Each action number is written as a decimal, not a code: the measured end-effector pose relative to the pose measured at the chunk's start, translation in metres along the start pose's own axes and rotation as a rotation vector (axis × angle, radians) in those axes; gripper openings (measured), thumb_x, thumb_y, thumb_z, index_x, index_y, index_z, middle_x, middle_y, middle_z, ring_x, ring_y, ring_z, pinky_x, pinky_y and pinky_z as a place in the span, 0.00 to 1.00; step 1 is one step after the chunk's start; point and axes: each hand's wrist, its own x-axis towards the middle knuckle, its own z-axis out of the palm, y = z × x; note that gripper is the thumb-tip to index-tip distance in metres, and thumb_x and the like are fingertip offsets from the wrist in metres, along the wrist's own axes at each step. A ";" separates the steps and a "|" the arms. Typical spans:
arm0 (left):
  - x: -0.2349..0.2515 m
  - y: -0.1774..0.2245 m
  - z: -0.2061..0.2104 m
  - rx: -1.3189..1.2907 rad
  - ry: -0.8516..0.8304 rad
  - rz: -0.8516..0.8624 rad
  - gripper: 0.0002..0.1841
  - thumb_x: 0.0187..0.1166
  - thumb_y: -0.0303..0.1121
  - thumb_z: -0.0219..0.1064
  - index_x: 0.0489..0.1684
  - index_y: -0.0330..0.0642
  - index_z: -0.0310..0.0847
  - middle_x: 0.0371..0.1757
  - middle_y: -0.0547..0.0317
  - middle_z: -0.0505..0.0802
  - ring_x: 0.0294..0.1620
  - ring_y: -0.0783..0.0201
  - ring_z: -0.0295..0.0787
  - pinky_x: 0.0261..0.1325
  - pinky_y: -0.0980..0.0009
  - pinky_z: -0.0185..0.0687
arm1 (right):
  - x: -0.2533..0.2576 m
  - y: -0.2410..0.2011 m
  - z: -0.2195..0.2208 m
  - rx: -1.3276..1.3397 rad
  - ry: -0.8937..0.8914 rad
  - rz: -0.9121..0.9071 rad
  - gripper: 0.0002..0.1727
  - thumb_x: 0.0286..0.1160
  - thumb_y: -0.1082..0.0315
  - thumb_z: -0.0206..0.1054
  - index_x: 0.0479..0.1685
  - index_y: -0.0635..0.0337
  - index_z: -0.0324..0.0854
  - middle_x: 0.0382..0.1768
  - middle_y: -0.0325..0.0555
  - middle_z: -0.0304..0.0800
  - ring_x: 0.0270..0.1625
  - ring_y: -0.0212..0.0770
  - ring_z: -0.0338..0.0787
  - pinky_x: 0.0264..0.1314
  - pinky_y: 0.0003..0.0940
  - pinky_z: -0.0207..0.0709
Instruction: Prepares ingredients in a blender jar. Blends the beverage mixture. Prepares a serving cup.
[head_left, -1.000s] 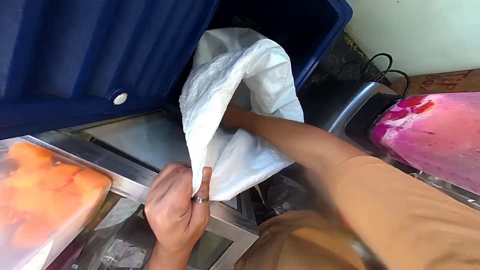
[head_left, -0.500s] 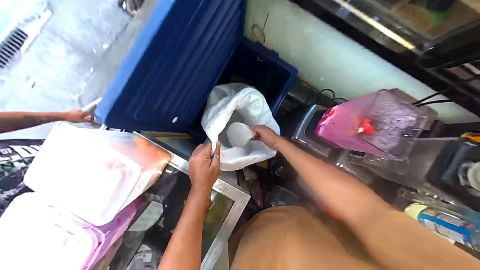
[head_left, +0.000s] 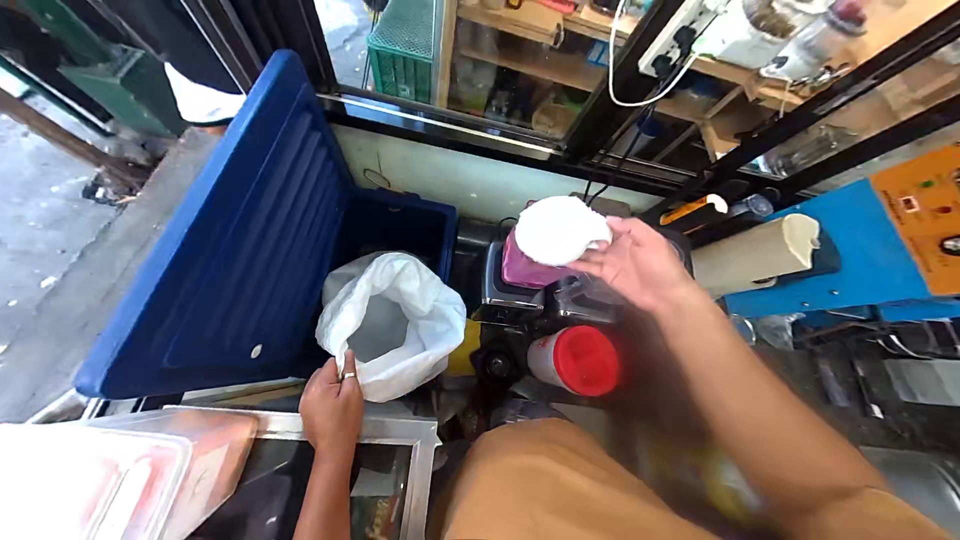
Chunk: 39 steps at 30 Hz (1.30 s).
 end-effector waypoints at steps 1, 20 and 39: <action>0.001 0.001 -0.001 -0.001 -0.001 -0.003 0.28 0.91 0.50 0.52 0.29 0.34 0.83 0.27 0.43 0.87 0.36 0.45 0.88 0.43 0.41 0.78 | 0.007 -0.004 -0.006 -0.158 0.076 -0.026 0.26 0.93 0.51 0.45 0.75 0.59 0.71 0.60 0.52 0.87 0.57 0.48 0.92 0.64 0.50 0.87; 0.000 -0.022 0.008 -0.043 0.078 0.028 0.26 0.89 0.47 0.55 0.22 0.37 0.81 0.22 0.51 0.83 0.32 0.51 0.85 0.40 0.50 0.80 | 0.052 0.140 0.189 -1.369 -0.654 -0.313 0.16 0.80 0.51 0.68 0.41 0.54 0.92 0.75 0.53 0.79 0.75 0.50 0.81 0.74 0.54 0.79; 0.005 -0.025 0.012 -0.231 0.107 0.087 0.20 0.89 0.40 0.60 0.22 0.41 0.80 0.23 0.62 0.85 0.34 0.70 0.83 0.42 0.74 0.76 | 0.215 0.444 0.274 -1.271 -1.027 -0.347 0.22 0.83 0.69 0.64 0.72 0.72 0.79 0.73 0.68 0.81 0.81 0.62 0.76 0.87 0.55 0.62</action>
